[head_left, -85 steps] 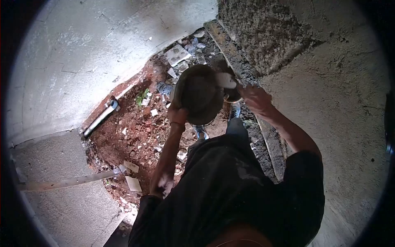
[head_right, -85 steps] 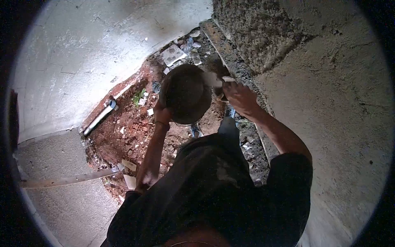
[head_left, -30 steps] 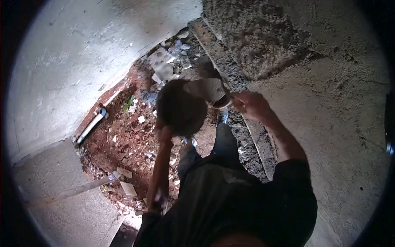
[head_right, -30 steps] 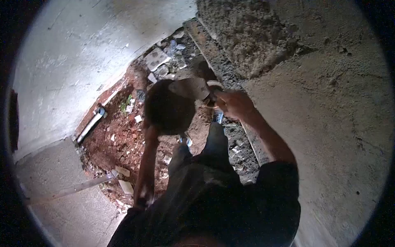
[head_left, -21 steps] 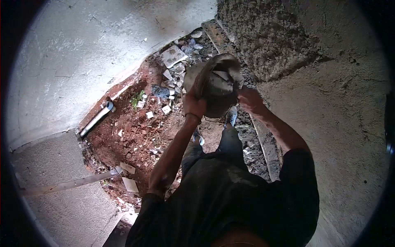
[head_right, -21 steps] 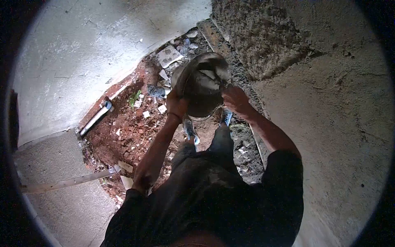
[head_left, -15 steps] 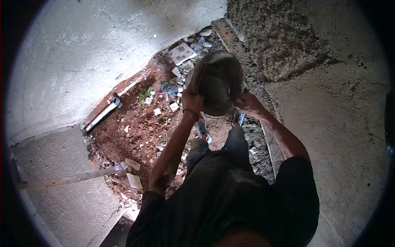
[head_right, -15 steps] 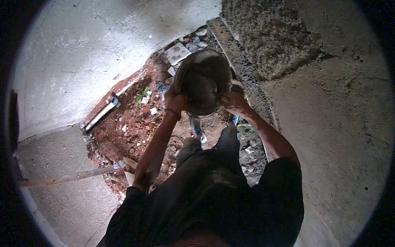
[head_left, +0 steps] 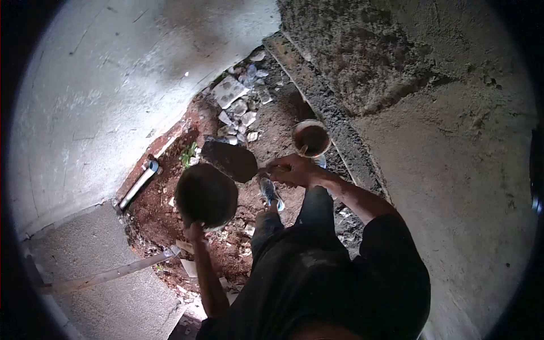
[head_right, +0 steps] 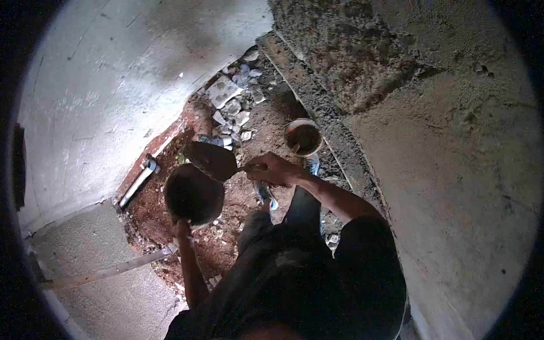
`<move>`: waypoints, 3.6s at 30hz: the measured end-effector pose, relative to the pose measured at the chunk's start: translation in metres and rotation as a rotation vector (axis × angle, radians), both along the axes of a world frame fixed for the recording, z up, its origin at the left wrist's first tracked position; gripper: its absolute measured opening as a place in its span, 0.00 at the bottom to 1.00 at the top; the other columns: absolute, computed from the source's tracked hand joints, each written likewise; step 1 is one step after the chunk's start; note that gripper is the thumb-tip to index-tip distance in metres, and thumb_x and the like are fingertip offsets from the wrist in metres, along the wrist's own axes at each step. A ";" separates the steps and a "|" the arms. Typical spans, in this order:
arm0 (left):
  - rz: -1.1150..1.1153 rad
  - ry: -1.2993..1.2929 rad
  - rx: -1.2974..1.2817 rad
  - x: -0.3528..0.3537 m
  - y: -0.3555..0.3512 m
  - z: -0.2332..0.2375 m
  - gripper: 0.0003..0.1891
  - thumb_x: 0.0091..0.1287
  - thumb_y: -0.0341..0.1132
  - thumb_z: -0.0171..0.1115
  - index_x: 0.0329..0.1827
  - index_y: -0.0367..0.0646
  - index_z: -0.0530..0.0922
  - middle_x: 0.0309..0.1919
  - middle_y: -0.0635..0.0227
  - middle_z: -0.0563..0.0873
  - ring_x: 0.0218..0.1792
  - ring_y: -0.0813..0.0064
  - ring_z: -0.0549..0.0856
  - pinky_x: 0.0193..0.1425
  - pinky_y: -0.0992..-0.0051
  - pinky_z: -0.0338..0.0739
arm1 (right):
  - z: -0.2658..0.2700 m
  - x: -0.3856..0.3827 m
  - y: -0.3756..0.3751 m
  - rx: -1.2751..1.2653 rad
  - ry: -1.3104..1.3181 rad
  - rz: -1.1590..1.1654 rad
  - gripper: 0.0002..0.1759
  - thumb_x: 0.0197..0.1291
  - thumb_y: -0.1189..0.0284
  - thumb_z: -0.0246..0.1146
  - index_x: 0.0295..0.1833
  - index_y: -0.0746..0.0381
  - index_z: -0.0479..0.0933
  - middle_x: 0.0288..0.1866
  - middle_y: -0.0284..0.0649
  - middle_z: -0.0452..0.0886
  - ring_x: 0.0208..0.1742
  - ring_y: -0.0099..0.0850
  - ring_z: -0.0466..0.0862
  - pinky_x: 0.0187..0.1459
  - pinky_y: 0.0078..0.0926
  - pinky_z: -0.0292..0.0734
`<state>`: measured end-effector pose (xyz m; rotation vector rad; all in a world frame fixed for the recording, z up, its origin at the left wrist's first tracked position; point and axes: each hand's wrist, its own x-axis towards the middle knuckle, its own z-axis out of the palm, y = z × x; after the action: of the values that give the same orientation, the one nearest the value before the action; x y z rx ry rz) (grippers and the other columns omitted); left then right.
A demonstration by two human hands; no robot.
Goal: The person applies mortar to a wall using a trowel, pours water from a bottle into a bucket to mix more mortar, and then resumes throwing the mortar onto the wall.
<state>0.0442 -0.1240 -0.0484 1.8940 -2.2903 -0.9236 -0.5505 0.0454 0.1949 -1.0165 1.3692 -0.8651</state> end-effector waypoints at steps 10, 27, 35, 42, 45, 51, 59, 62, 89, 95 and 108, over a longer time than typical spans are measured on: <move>1.117 0.567 0.241 -0.166 0.048 0.132 0.22 0.42 0.23 0.57 0.44 0.45 0.72 0.31 0.60 0.78 0.28 0.61 0.79 0.31 0.53 0.77 | -0.091 -0.235 0.134 -0.011 -0.746 -0.944 0.15 0.61 0.69 0.57 0.51 0.63 0.70 0.21 0.30 0.71 0.16 0.16 0.67 0.16 0.16 0.65; 0.138 0.974 0.297 -0.458 0.057 0.234 0.24 0.46 0.25 0.56 0.51 0.40 0.74 0.37 0.62 0.83 0.34 0.71 0.81 0.38 0.74 0.76 | 0.060 -0.050 0.053 -0.088 1.799 0.097 0.22 0.49 0.73 0.58 0.52 0.64 0.71 0.31 0.43 0.73 0.28 0.33 0.77 0.21 0.29 0.73; -0.276 0.469 -0.013 -0.445 0.039 0.284 0.29 0.45 0.28 0.54 0.56 0.52 0.74 0.36 0.56 0.84 0.39 0.60 0.83 0.43 0.66 0.76 | -0.024 -0.031 0.033 -0.467 1.226 0.370 0.13 0.40 0.71 0.63 0.35 0.61 0.76 0.23 0.42 0.75 0.28 0.36 0.80 0.27 0.34 0.76; 0.271 0.980 0.465 -0.357 0.010 0.235 0.25 0.44 0.21 0.54 0.50 0.39 0.74 0.34 0.65 0.81 0.29 0.70 0.79 0.34 0.72 0.75 | 0.008 0.036 0.008 0.083 0.155 -0.019 0.13 0.57 0.64 0.62 0.34 0.65 0.73 0.20 0.34 0.70 0.24 0.22 0.71 0.27 0.27 0.68; 0.537 1.186 0.572 -0.305 0.005 0.221 0.26 0.44 0.17 0.51 0.51 0.40 0.75 0.34 0.67 0.81 0.31 0.72 0.79 0.32 0.75 0.76 | 0.028 0.045 0.000 0.087 0.142 -0.021 0.16 0.56 0.63 0.62 0.41 0.66 0.75 0.25 0.37 0.75 0.25 0.24 0.73 0.30 0.28 0.70; 0.773 0.903 0.488 -0.156 -0.005 0.076 0.03 0.49 0.30 0.59 0.26 0.46 0.74 0.20 0.77 0.70 0.22 0.82 0.69 0.26 0.80 0.64 | 0.062 0.028 -0.012 -0.183 0.349 -0.033 0.23 0.55 0.63 0.64 0.53 0.64 0.73 0.26 0.32 0.75 0.25 0.20 0.74 0.27 0.22 0.70; 1.248 0.652 0.359 -0.093 0.006 0.109 0.21 0.47 0.33 0.61 0.48 0.49 0.74 0.44 0.62 0.78 0.37 0.54 0.79 0.39 0.49 0.75 | -0.034 -0.088 0.026 0.149 -0.198 -0.204 0.22 0.57 0.57 0.61 0.52 0.61 0.74 0.31 0.39 0.79 0.33 0.25 0.78 0.33 0.25 0.76; 1.261 0.701 0.342 -0.132 0.022 0.132 0.19 0.48 0.32 0.59 0.47 0.49 0.74 0.42 0.60 0.78 0.33 0.52 0.78 0.35 0.44 0.74 | -0.073 -0.188 0.072 0.256 -0.268 -0.408 0.24 0.55 0.56 0.63 0.50 0.63 0.73 0.35 0.42 0.78 0.34 0.33 0.79 0.33 0.30 0.79; -0.167 0.439 -0.017 -0.452 0.032 0.301 0.29 0.46 0.28 0.54 0.57 0.55 0.74 0.35 0.52 0.83 0.40 0.54 0.82 0.43 0.63 0.75 | 0.061 -0.019 0.021 -0.125 2.089 -0.041 0.06 0.52 0.72 0.56 0.35 0.59 0.76 0.23 0.35 0.71 0.19 0.20 0.72 0.14 0.17 0.65; -0.317 0.482 -0.006 -0.416 0.001 0.275 0.28 0.48 0.26 0.51 0.56 0.57 0.74 0.36 0.54 0.83 0.40 0.53 0.82 0.42 0.62 0.75 | -0.049 -0.016 -0.024 -0.048 1.099 0.418 0.04 0.43 0.70 0.61 0.25 0.58 0.78 0.22 0.41 0.75 0.31 0.37 0.78 0.33 0.36 0.75; 0.626 0.967 0.486 -0.201 -0.015 0.214 0.24 0.44 0.20 0.56 0.50 0.40 0.75 0.35 0.70 0.82 0.32 0.74 0.78 0.35 0.75 0.74 | 0.060 0.071 -0.051 -0.085 0.344 0.025 0.24 0.53 0.60 0.63 0.52 0.64 0.74 0.35 0.43 0.79 0.37 0.28 0.78 0.39 0.27 0.72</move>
<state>-0.1568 -0.1387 0.1655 1.5393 -0.9163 -1.8086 -0.4799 -0.0053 0.2551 -1.2892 1.6124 -0.7576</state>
